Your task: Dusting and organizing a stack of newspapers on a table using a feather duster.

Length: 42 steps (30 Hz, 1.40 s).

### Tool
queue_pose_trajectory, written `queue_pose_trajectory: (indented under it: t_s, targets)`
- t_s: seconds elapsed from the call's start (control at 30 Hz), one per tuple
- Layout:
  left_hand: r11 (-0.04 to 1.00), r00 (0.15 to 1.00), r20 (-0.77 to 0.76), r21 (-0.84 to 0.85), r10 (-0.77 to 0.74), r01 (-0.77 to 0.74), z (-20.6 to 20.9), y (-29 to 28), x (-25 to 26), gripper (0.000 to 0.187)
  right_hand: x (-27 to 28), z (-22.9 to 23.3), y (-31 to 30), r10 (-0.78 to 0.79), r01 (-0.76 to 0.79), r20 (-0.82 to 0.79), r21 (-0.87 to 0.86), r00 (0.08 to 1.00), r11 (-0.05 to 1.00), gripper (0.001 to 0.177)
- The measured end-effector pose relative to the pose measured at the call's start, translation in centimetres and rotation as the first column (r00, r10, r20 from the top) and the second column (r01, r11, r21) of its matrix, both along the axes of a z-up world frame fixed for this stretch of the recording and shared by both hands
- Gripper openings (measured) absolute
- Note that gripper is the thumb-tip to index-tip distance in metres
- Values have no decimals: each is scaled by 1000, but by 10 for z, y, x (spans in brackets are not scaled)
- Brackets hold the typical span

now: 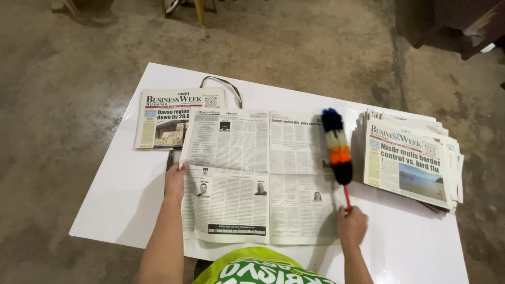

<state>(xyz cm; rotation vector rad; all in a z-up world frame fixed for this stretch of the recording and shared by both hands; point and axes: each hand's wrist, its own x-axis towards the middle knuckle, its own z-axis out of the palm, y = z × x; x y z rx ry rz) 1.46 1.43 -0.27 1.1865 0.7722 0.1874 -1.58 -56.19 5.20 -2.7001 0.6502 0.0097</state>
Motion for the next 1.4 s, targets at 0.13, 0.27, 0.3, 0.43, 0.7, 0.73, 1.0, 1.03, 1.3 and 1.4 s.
queue_pose_trajectory:
  t_s: [0.13,0.27,0.3,0.43,0.7,0.73,1.0,1.03,1.3,1.4]
  targets:
    - [977,997,-73,211,-6,21,-17,8,4,29,-1,-8,-18,16,-18,-11,-195,1000,981,45]
    - [929,979,-202,363,-1,76,-21,10,5,28,12,-6,-13,7,-13,-32,-188,999,982,54]
    - [931,979,-205,358,5,70,-16,8,3,28,15,-3,-15,15,-21,-35,-193,999,981,54]
    - [964,974,-223,245,-44,100,-2,12,6,28,30,5,-13,-42,38,-25,-136,999,990,58]
    - [960,977,-209,260,-51,106,-4,14,7,24,45,1,-21,72,-69,170,-24,983,997,23]
    - [952,969,-243,283,-48,118,-2,13,7,29,47,3,-21,84,-106,189,109,978,988,24]
    - [928,961,-277,356,-10,112,-2,10,7,31,57,60,-26,-82,56,71,306,994,950,16]
    - [927,958,-286,353,-23,127,2,10,6,31,55,68,-23,-104,77,64,332,993,940,19]
    - [846,963,-267,520,33,115,61,-65,18,51,44,127,32,-247,176,13,664,969,727,45]
    - [280,982,-139,955,127,99,41,-109,33,83,38,140,64,-248,-19,223,779,943,627,52]
